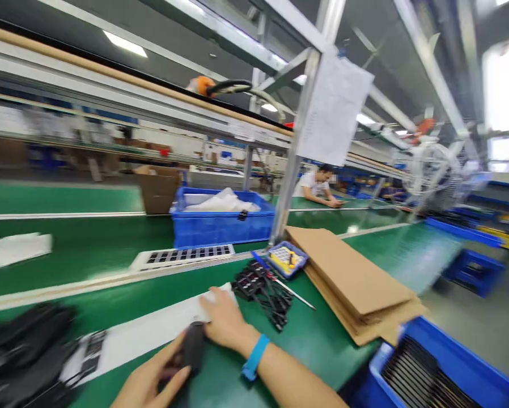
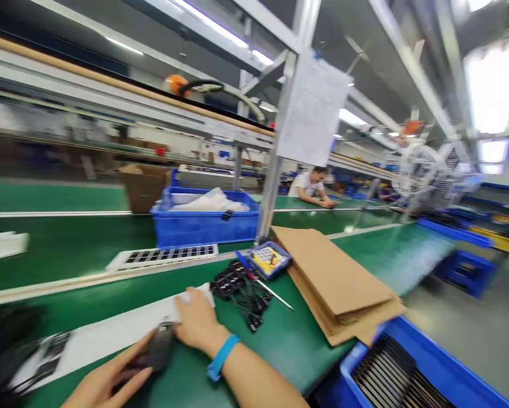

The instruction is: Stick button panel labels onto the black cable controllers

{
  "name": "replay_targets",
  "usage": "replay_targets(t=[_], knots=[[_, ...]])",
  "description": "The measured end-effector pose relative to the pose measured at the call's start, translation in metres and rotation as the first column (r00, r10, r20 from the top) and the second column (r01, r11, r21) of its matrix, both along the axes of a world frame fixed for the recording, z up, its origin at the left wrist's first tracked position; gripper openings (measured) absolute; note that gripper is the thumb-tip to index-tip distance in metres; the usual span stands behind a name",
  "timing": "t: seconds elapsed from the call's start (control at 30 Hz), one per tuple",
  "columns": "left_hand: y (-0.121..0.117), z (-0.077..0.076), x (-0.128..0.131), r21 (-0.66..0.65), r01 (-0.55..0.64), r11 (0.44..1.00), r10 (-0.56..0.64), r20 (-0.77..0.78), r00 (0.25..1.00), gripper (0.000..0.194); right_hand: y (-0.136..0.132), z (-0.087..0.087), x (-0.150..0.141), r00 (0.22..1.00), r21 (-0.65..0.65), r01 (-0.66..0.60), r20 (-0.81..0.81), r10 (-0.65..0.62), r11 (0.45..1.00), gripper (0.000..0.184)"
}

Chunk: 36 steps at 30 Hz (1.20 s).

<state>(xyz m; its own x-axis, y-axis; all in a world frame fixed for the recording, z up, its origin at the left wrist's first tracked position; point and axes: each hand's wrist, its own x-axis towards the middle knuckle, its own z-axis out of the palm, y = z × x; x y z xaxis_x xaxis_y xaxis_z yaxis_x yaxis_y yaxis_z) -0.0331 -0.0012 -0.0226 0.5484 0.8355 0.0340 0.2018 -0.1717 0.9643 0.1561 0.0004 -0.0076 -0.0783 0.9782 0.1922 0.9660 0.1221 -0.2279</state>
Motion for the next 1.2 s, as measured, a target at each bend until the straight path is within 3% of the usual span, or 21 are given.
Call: replay_targets(t=[0.1,0.23,0.33,0.43,0.57,0.67,0.8,0.9,1.03,1.13,1.2], knots=[[0.003,0.008,-0.007,0.403,-0.003,0.915,0.069,-0.148,0.987,0.043,0.0,-0.005,0.0,0.999,-0.005,-0.031,-0.041,0.031,1.0,0.051],[0.029,0.015,-0.025,0.578,-0.032,0.815,0.292,-0.363,0.885,0.047,0.011,-0.022,0.004,0.993,0.001,-0.102,-0.063,0.102,0.995,0.05],[0.046,0.022,-0.044,0.571,-0.046,0.82,0.426,-0.555,0.714,0.064,0.017,-0.036,0.009,0.996,0.036,-0.093,0.01,0.093,0.995,0.049],[0.054,0.031,-0.061,0.505,-0.029,0.862,0.405,-0.655,0.638,0.085,0.018,-0.045,0.014,0.995,0.041,-0.086,0.047,0.084,0.995,0.05],[0.056,0.04,-0.078,0.428,0.035,0.903,0.315,-0.716,0.622,0.1,0.013,-0.043,0.017,0.998,0.073,-0.058,0.007,0.058,0.996,0.05],[0.056,0.044,-0.084,0.406,0.07,0.911,0.281,-0.737,0.615,0.105,0.01,-0.027,0.004,0.986,0.073,-0.11,-0.114,0.118,0.991,0.044],[0.057,0.044,-0.083,0.416,0.076,0.906,0.29,-0.742,0.604,0.107,0.027,0.003,-0.041,0.922,-0.006,-0.279,-0.28,0.266,0.96,0.033],[0.059,0.044,-0.081,0.428,0.081,0.9,0.3,-0.745,0.596,0.108,0.058,0.015,-0.083,0.909,-0.017,-0.306,-0.302,0.287,0.952,0.027],[0.056,0.041,-0.082,0.454,0.068,0.889,0.321,-0.72,0.616,0.11,0.084,0.008,-0.116,0.913,-0.018,-0.309,-0.285,0.291,0.951,0.018],[0.053,0.029,-0.079,0.503,0.069,0.861,0.337,-0.668,0.664,0.107,0.089,-0.01,-0.117,0.895,0.007,-0.354,-0.288,0.341,0.935,0.018],[0.058,0.017,-0.077,0.528,0.071,0.846,0.339,-0.636,0.694,0.104,0.102,-0.028,-0.12,0.842,0.049,-0.382,-0.392,0.37,0.923,0.011]])
